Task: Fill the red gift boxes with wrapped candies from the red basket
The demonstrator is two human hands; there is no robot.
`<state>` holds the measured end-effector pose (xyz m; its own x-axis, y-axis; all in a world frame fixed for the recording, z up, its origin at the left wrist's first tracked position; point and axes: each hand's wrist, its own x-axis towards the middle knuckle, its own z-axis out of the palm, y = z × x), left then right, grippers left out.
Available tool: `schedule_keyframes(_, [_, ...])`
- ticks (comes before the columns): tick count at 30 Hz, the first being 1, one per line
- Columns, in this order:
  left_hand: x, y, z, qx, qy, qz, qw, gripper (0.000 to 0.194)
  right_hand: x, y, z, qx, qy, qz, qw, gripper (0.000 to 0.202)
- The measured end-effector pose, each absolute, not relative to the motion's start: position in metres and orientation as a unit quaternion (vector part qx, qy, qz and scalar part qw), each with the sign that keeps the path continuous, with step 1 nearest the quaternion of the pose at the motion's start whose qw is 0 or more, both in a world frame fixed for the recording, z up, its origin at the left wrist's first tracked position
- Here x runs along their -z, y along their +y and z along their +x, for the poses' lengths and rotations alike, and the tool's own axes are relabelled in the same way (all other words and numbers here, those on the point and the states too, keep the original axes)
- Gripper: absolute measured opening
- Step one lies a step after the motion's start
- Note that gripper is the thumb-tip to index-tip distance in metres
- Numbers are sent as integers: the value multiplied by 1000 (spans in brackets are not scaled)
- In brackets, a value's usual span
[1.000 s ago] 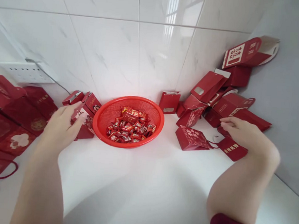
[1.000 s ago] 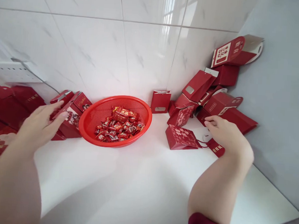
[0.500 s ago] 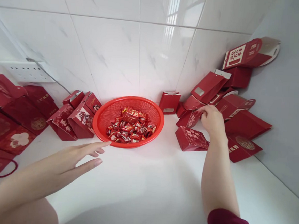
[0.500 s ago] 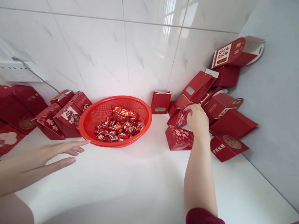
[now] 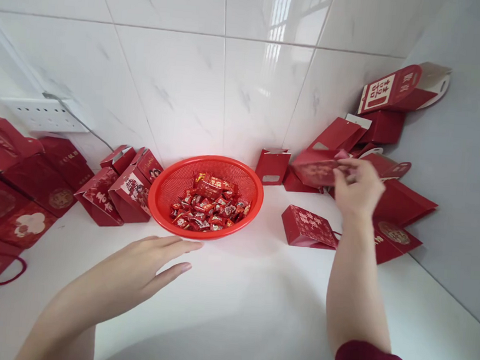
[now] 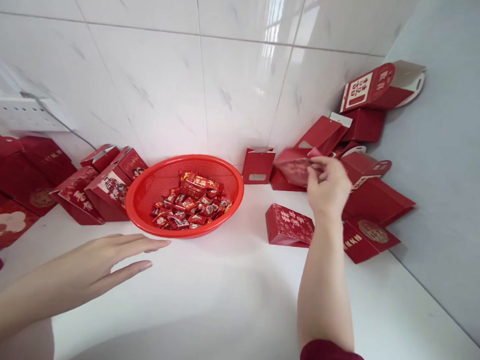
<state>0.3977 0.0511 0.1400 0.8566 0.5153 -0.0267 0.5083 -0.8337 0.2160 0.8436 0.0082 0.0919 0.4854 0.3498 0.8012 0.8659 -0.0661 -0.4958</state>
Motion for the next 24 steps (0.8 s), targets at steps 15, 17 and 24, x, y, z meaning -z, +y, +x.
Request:
schedule_keyframes(15, [-148,34,415,-198,80,972,101,24,-140,-60,684,-166,-811,-434,355,17])
schedule_keyframes(17, [-144,30,422,-179,71,976,105,20,-124,-42,660,-180,-831,-430,304,18])
schedule_keyframes(24, [-137,31,430,-147,71,984,74,25,-104,-28,633,-222,-833,-420,284,20])
